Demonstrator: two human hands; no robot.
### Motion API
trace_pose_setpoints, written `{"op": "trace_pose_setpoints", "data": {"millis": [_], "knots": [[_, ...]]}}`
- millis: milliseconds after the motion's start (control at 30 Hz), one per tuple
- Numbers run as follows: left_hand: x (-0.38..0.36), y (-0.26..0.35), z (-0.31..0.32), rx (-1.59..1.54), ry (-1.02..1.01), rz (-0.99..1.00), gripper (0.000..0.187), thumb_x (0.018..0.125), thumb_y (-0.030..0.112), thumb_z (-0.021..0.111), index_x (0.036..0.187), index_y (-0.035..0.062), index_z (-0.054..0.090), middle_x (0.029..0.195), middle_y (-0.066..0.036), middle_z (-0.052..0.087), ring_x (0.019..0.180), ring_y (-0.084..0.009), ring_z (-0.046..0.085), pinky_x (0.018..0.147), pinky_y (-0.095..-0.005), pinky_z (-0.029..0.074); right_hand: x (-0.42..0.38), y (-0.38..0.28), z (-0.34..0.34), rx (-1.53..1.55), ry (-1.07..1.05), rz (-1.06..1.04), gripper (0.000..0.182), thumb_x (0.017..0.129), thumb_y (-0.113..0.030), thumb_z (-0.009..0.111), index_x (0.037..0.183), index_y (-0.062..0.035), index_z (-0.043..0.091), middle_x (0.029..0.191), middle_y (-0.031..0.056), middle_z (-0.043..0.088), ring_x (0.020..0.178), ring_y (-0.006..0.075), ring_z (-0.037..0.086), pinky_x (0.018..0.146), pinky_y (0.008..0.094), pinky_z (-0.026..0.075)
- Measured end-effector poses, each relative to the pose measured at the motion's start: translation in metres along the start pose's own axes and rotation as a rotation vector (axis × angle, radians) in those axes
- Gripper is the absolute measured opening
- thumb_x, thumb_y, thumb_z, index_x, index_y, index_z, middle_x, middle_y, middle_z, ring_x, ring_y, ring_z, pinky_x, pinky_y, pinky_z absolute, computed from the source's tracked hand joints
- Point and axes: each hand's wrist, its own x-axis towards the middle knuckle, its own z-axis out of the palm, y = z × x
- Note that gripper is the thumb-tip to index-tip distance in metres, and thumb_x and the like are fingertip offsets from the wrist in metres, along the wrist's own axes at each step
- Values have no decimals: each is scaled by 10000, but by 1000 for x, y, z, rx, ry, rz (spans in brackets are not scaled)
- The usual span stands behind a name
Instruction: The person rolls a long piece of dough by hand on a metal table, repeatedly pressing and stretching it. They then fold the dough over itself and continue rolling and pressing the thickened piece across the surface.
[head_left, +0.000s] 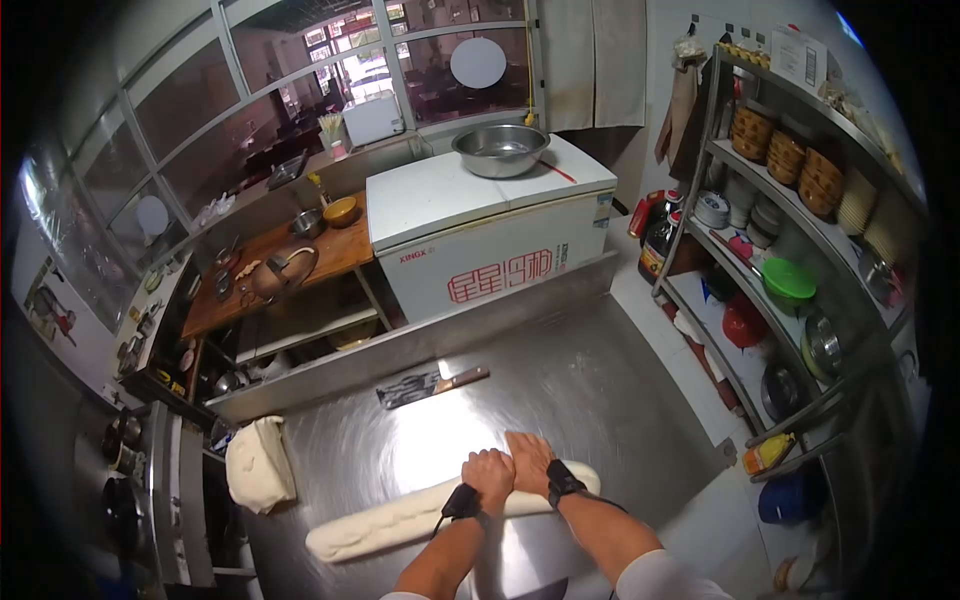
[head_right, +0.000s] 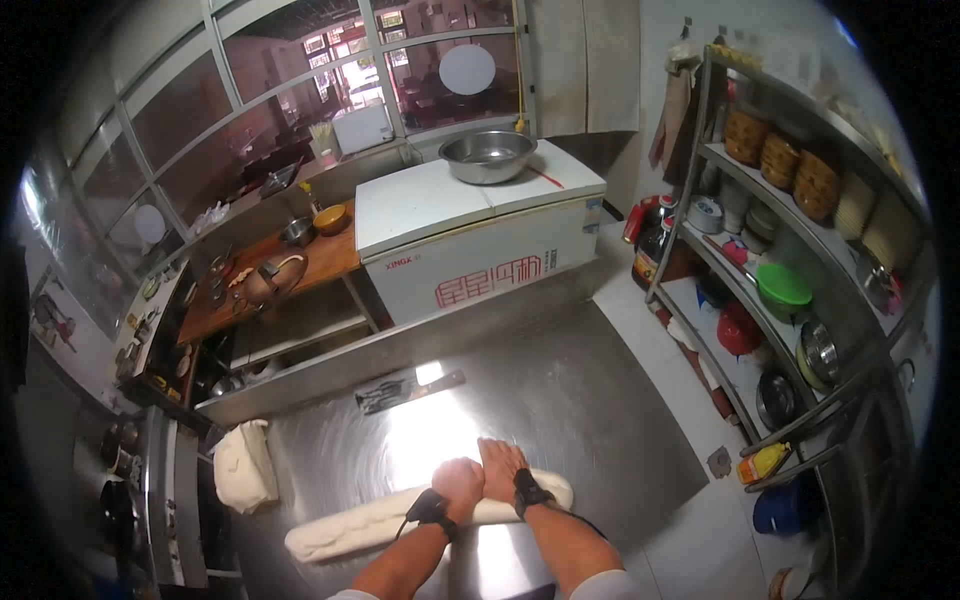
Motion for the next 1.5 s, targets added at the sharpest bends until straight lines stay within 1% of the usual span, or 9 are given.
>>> {"op": "trace_pose_setpoints", "data": {"millis": [100,300,667,833,1033,1100,1167,1300,1500], "knots": [[-40,2,-16,26,10,93,257,896,241,616,719,73,696,811,-147,706,846,-348,654,744,-484,510,-26,-41,-57,-228,-582,-18,398,885,-364,642,1066,-27,752,994,180,715,1114,390,613,1140,569,370],[-160,30,-50,-255,140,295,178,886,216,592,945,74,680,1020,-136,636,994,-334,568,951,-507,390,-158,-76,-94,-23,0,-123,200,795,-200,716,958,-86,707,940,75,672,945,280,633,994,465,458],[-27,33,-10,-136,77,154,166,922,218,583,929,92,691,863,-97,679,879,-318,628,887,-462,452,-36,12,-38,1,-34,-132,82,815,-165,631,747,-164,585,756,21,603,788,247,608,721,408,483],[7,38,-4,130,-84,28,273,944,245,570,761,87,697,736,-122,699,748,-340,663,684,-482,512,6,26,-44,-10,-492,24,176,842,-276,663,847,-100,656,871,83,678,902,310,648,808,431,516],[-6,32,6,10,-111,142,325,939,272,566,757,53,723,774,-167,711,783,-357,670,726,-499,538,-21,31,-15,-23,105,-83,247,912,-295,607,872,-66,689,925,134,697,967,382,646,978,509,456],[-34,37,-20,-55,-31,204,309,924,266,584,752,50,723,825,-181,717,821,-364,667,736,-499,531,-37,-19,-93,-191,-523,-99,251,910,-299,618,871,-68,708,921,131,701,969,360,655,1027,522,443],[-74,45,-36,-194,57,290,252,901,218,617,722,51,678,800,-179,662,806,-362,622,727,-498,496,-75,-40,-125,-132,-370,-187,217,890,-287,643,846,-86,711,870,124,702,918,335,663,1062,535,427],[-145,64,-53,-318,40,314,176,924,232,585,858,75,629,899,-151,601,907,-359,579,831,-483,430,-159,-51,-92,-98,167,-86,164,834,-242,679,790,-86,660,758,94,643,819,306,650,952,463,505],[-103,65,-17,-353,35,315,318,948,234,544,1173,59,685,1225,-219,625,1113,-427,592,962,-532,487,-118,-5,-83,-129,-116,-95,156,832,-228,678,777,-86,642,765,86,643,819,303,651,899,451,522]]}}
